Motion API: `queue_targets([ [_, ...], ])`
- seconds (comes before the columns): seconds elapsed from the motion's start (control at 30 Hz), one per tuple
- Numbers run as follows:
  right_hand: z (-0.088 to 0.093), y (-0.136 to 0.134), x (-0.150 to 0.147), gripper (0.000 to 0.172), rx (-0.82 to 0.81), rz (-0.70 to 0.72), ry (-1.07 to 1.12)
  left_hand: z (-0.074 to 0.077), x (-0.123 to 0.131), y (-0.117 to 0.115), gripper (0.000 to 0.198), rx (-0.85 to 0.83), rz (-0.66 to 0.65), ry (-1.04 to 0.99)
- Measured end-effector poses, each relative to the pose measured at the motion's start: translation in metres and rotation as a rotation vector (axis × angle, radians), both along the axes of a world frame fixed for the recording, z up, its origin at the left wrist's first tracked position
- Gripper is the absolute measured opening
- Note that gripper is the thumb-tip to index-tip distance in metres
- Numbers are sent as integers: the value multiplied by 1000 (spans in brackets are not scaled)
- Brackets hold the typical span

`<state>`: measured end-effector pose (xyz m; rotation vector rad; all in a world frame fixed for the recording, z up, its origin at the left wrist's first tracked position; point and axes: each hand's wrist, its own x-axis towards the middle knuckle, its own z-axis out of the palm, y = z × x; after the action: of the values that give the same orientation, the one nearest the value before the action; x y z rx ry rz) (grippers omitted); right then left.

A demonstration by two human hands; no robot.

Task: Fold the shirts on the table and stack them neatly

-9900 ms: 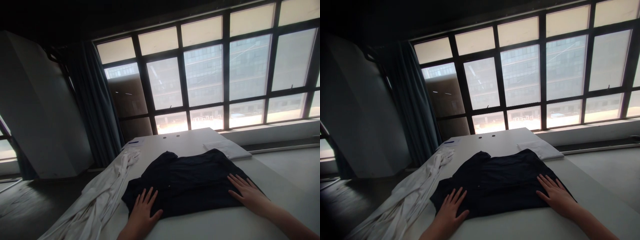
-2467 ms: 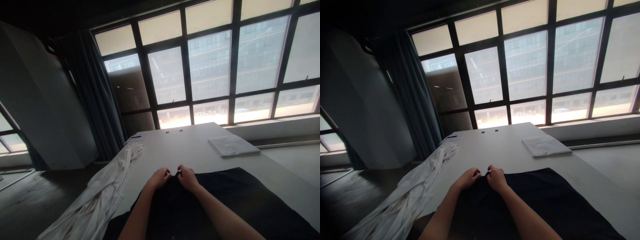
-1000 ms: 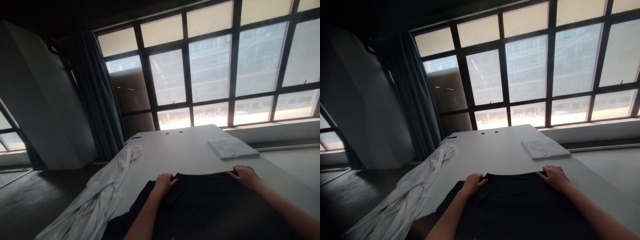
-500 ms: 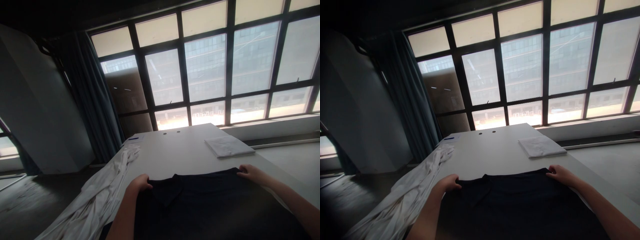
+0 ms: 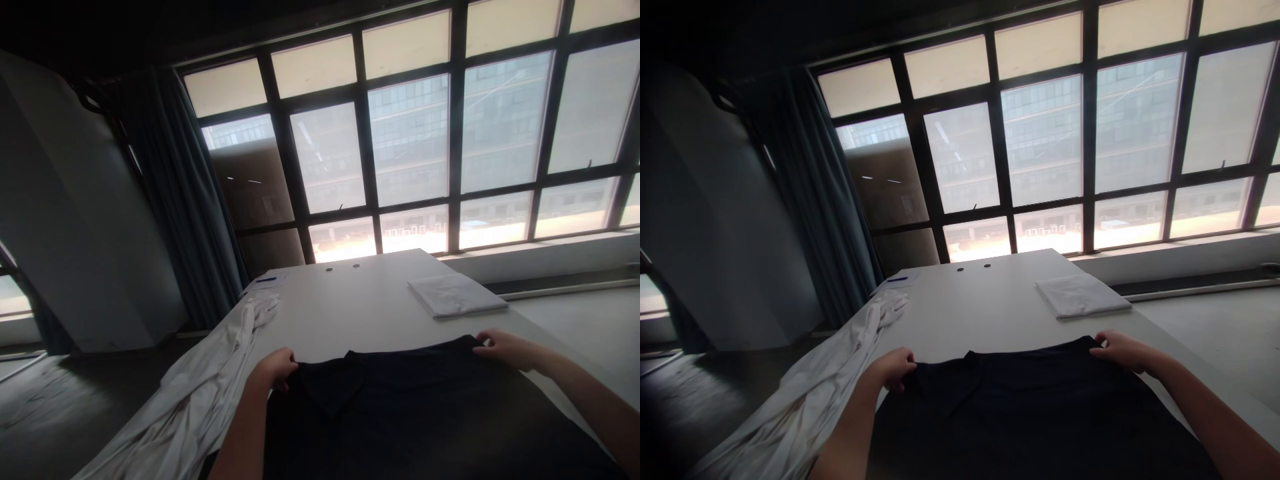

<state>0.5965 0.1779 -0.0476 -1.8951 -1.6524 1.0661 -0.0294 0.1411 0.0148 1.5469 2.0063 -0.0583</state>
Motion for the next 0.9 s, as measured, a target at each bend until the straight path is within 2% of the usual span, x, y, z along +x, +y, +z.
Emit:
queue_targets([
  [0.13,1,-4,-7,63,-96,-58,104,-13,8,4,18,-24,59,-37],
  [0.23,5,-10,-18,58,-150,-105,256,-20,11,7,18,-37,71,-47],
  [0.43,11,-13,-31,39,-131,-190,453,-15,11,14,14,10,61,-42],
  [0.57,20,-10,-26,32,-95,-219,664,-4,9,19,7,202,4,-32],
  [0.67,27,-5,-22,28,2,-241,802,4,7,22,8,395,-62,-50],
  [0.77,30,-2,-21,34,154,-253,881,7,8,23,17,560,-107,-95],
  [0.9,25,3,-18,44,329,-300,922,4,8,17,24,700,-140,-164],
])
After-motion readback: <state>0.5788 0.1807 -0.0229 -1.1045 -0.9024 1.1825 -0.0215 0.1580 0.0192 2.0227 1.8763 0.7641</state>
